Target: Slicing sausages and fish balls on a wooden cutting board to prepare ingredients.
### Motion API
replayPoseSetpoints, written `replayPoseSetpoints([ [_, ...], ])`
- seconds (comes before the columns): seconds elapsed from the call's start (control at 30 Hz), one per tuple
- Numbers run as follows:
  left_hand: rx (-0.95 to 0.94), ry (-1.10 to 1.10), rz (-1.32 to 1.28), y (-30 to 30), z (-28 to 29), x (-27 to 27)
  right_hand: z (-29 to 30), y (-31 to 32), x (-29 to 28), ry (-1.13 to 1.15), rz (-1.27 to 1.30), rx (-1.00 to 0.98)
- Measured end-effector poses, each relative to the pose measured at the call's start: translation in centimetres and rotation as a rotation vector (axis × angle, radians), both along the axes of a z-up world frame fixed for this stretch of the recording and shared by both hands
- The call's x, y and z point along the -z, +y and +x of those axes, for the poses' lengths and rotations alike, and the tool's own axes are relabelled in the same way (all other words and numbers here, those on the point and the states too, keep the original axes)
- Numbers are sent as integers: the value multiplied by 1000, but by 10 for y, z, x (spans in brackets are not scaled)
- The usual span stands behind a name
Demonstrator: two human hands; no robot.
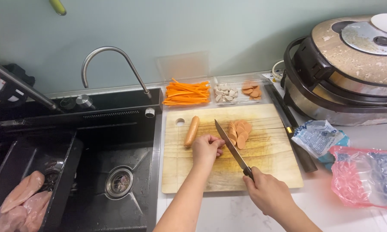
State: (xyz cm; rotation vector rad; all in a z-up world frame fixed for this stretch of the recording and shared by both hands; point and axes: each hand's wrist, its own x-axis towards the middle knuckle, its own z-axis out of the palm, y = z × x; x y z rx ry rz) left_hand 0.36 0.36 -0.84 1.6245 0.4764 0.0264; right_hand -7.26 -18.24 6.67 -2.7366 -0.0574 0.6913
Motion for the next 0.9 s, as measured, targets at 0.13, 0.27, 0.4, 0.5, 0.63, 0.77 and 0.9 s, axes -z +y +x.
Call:
replayPoseSetpoints([
  [0.13, 12, 16, 23, 0, -5, -13, 7, 10, -2, 0, -2, -10],
  [0.27, 20, 3, 23, 0, -4, -5, 13, 23, -3, 46, -15, -6],
  [0.4, 21, -27, 60, -2, -1, 5, 8, 6, 29, -49, -44, -58],
  [0.5, 33, -29, 131, 6, 0, 0, -7, -24, 51, -150, -48, -113],
  [0.63, 34, -113, 356, 4, 7, 17, -15, -54, 57, -154, -105, -113],
  [0.77, 41, -218, 620, -9, 7, 16, 1, -53, 34, -291, -59, -110],
  [0.9, 32, -248, 755, -26, 3, 15, 11, -57, 24, -322, -63, -2],
])
